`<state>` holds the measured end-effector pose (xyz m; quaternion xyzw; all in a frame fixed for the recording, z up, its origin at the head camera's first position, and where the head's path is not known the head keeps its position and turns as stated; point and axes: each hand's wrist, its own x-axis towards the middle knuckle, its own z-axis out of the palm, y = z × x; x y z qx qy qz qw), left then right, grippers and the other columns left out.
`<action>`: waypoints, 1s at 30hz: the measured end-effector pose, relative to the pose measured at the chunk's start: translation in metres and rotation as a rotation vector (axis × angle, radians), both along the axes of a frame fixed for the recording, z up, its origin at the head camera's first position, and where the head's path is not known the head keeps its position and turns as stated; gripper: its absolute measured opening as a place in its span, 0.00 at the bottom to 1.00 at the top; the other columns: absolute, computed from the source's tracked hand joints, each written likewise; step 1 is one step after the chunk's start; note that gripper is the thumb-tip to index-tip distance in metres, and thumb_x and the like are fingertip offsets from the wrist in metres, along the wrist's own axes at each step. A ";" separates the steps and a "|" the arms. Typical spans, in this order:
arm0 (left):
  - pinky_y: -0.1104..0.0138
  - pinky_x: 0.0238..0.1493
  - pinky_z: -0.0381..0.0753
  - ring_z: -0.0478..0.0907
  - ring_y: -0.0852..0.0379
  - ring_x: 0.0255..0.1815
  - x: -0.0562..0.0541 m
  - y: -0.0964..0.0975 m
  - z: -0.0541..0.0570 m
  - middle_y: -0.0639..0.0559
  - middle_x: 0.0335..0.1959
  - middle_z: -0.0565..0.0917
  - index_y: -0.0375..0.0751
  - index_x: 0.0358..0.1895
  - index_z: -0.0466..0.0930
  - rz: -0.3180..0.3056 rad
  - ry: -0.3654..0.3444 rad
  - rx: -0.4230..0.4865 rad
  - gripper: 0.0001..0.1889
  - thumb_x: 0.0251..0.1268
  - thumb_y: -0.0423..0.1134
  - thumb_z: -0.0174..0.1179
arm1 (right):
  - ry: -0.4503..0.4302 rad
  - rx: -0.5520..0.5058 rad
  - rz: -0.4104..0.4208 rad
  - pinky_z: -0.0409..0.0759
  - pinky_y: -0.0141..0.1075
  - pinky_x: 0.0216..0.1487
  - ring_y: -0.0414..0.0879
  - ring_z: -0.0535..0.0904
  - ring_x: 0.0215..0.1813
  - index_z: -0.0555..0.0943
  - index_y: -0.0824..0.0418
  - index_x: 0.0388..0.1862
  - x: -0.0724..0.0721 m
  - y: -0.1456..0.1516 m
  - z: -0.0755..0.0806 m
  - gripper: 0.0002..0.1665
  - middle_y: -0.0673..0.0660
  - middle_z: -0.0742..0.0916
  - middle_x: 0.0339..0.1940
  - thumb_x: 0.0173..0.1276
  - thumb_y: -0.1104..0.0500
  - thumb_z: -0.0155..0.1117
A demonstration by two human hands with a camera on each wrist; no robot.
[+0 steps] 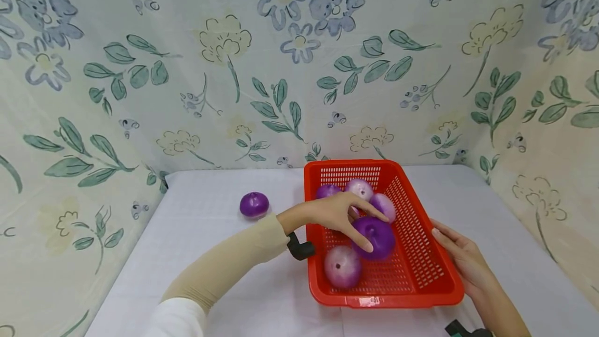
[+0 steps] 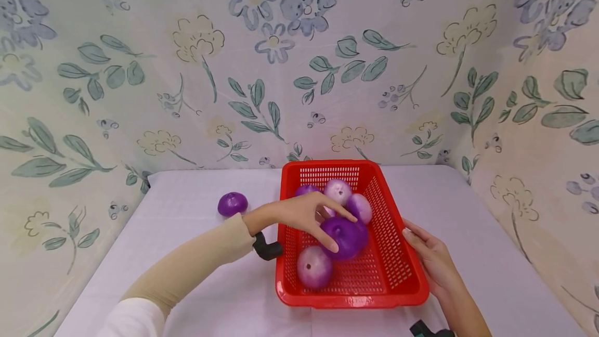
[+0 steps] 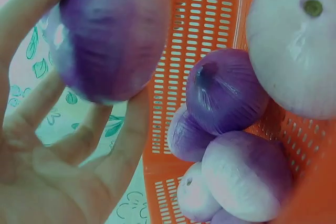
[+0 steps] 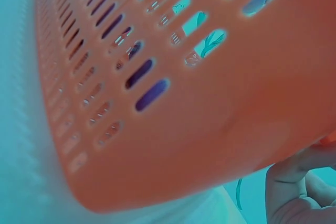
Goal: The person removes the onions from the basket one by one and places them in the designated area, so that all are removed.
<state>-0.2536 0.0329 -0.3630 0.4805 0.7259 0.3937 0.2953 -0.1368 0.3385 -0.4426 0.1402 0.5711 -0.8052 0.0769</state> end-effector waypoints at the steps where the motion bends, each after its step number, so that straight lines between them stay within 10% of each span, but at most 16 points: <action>1: 0.69 0.47 0.82 0.76 0.61 0.53 0.000 -0.002 0.000 0.64 0.57 0.78 0.52 0.64 0.80 0.026 -0.007 0.012 0.31 0.54 0.42 0.77 | 0.004 -0.001 0.000 0.84 0.38 0.49 0.39 0.84 0.48 0.84 0.33 0.47 0.000 0.000 0.000 0.13 0.40 0.87 0.47 0.77 0.53 0.57; 14: 0.64 0.42 0.85 0.78 0.55 0.52 -0.008 -0.035 0.000 0.63 0.52 0.82 0.65 0.60 0.83 0.372 -0.004 0.071 0.29 0.50 0.52 0.78 | 0.024 -0.021 0.001 0.85 0.38 0.48 0.40 0.84 0.47 0.85 0.34 0.47 0.000 -0.001 0.000 0.14 0.41 0.87 0.47 0.78 0.54 0.57; 30: 0.57 0.44 0.86 0.80 0.46 0.53 -0.020 -0.082 0.000 0.54 0.61 0.77 0.62 0.65 0.79 0.605 0.016 0.119 0.33 0.52 0.55 0.75 | 0.022 -0.031 -0.003 0.84 0.36 0.47 0.38 0.84 0.48 0.85 0.34 0.47 0.000 0.000 -0.001 0.13 0.40 0.87 0.47 0.77 0.55 0.58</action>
